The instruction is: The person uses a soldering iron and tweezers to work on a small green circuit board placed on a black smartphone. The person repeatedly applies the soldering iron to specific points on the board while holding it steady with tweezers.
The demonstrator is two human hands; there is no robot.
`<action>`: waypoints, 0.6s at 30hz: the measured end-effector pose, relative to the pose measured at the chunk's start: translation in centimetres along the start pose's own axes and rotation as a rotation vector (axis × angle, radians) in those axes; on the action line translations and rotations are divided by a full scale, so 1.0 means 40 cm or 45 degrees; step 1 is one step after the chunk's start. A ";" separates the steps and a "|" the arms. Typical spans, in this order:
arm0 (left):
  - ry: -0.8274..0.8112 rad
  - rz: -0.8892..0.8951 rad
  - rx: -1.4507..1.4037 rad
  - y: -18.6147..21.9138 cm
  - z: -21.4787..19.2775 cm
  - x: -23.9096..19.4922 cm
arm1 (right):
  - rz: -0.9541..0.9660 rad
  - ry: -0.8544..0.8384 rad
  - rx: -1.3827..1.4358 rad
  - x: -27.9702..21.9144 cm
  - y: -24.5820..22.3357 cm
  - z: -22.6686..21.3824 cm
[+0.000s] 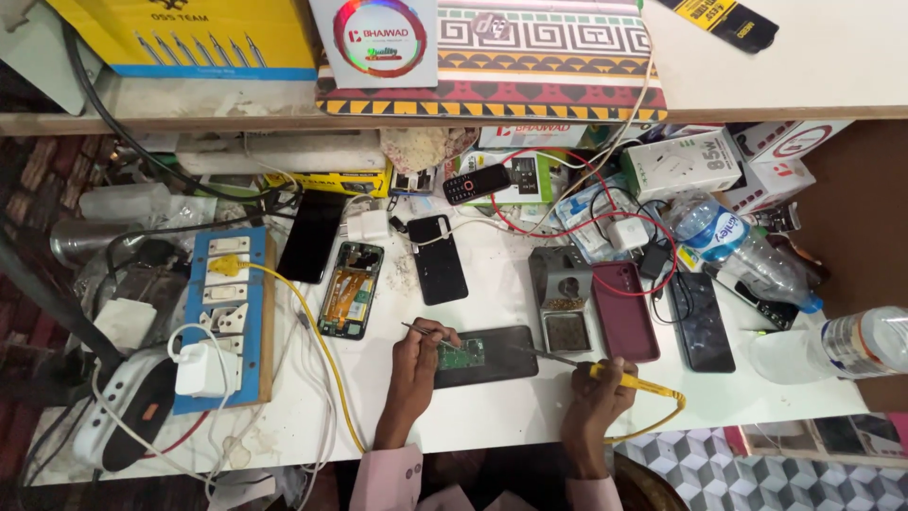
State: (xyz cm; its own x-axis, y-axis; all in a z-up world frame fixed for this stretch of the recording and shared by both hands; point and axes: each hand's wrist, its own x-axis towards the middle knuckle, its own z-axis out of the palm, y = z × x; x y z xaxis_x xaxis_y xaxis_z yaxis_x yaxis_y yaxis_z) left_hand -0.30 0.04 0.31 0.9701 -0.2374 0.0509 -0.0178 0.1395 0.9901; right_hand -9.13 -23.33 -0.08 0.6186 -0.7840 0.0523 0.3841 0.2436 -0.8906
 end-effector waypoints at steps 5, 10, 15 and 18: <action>-0.001 0.090 0.018 0.012 0.005 0.007 | 0.061 0.112 0.013 0.009 -0.002 0.008; -0.017 0.143 0.028 0.006 0.002 0.005 | 0.020 0.072 -0.050 0.007 0.016 0.001; -0.029 0.100 0.024 0.006 -0.001 0.007 | -0.029 -0.021 -0.059 0.001 0.034 0.009; -0.044 0.126 -0.043 0.016 0.002 0.016 | 0.014 -0.044 -0.165 -0.001 0.032 0.016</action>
State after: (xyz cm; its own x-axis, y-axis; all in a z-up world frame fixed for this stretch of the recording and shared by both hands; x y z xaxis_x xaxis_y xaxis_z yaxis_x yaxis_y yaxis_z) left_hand 0.30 -0.09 0.99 0.9549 -0.2539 0.1537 -0.1047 0.1961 0.9750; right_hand -8.23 -22.63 -0.92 0.6465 -0.7609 0.0562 0.2868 0.1742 -0.9420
